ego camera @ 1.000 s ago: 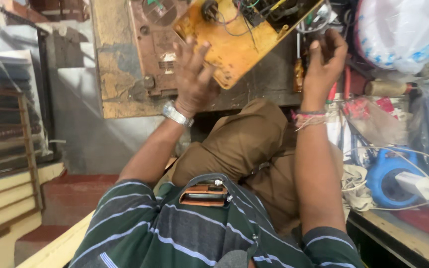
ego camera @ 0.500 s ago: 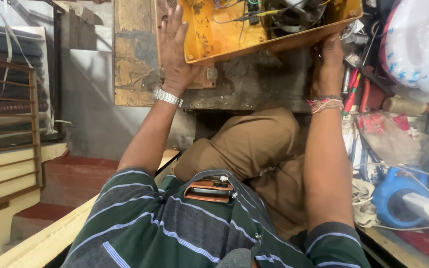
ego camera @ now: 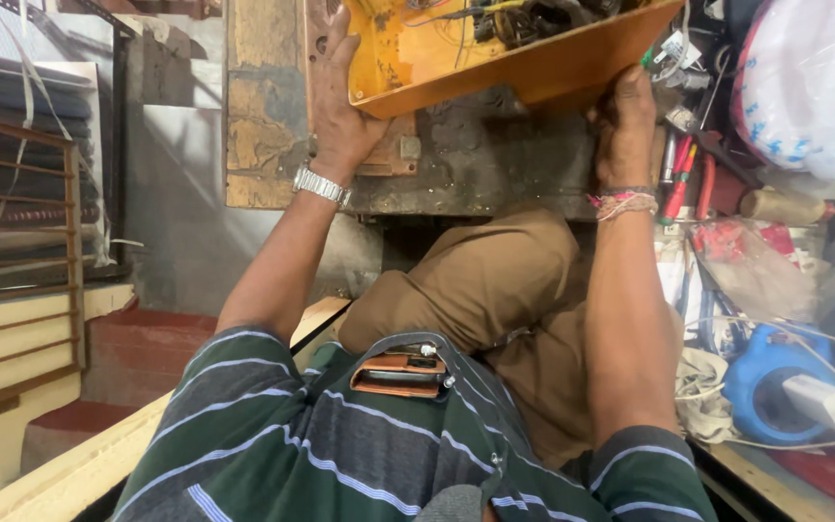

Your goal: The person works on a yellow electrical device, connecting wires and using a screwdriver to tighten components inside the open casing. They then close the casing and continue adjusting internal parts.

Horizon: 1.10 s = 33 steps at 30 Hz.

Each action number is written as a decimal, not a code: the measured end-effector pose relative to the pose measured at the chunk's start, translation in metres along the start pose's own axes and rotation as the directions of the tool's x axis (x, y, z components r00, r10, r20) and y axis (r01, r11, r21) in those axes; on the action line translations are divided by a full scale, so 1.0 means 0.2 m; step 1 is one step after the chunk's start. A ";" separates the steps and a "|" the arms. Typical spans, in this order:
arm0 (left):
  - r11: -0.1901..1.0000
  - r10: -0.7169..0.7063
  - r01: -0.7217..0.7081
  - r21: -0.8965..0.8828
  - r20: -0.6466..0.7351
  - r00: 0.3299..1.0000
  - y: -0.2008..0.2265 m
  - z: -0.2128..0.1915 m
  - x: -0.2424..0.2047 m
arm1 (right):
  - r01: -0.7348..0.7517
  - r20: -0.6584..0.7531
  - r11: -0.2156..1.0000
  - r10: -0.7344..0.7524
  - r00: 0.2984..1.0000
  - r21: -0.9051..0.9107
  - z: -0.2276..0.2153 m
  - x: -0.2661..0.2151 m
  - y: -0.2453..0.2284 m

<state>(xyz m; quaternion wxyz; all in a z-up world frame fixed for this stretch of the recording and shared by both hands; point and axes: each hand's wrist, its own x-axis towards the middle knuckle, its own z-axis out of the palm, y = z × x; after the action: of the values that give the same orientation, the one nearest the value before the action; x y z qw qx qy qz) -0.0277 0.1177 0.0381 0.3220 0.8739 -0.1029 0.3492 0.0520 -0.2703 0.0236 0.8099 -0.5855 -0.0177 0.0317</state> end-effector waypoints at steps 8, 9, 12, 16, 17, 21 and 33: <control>0.897 -0.427 0.442 0.023 0.302 0.852 0.23 -0.04 -0.01 | 0.003 -0.241 0.773 -0.201 0.950 -0.634 -0.10 -0.24 -0.14; 0.822 -0.549 0.561 0.096 0.394 0.737 0.25 -0.03 0.00 | 0.012 -0.210 0.759 -0.196 0.958 -0.651 -0.12 -0.27 -0.15; 0.889 -0.427 0.458 -0.017 0.328 0.842 0.22 0.04 0.09 | -0.022 -0.200 0.658 -0.197 0.960 -0.753 -0.15 -0.29 -0.20; 0.898 -0.168 0.232 -0.374 0.195 0.966 0.07 0.15 0.20 | 0.029 -0.103 0.553 -0.206 0.973 -0.833 -0.11 -0.30 -0.22; 0.882 -0.163 0.240 -0.405 0.214 0.963 0.03 0.16 0.21 | -0.012 -0.113 0.510 -0.169 0.979 -0.860 -0.12 -0.29 -0.23; 0.857 -0.215 0.333 -0.394 0.313 0.925 -0.06 0.21 0.16 | -0.074 -0.116 0.446 -0.068 0.991 -0.892 -0.18 -0.28 -0.23; 0.902 -0.427 0.416 0.118 0.389 0.816 -0.16 0.28 0.01 | -0.087 -0.180 0.938 0.026 0.983 -0.336 -0.30 -0.20 0.04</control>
<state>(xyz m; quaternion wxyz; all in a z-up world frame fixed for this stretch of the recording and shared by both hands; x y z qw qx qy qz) 0.0172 0.1070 -0.0070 0.3509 0.9322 0.0334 0.0818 0.0166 -0.3277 -0.0024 0.6929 -0.7182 0.0643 0.0004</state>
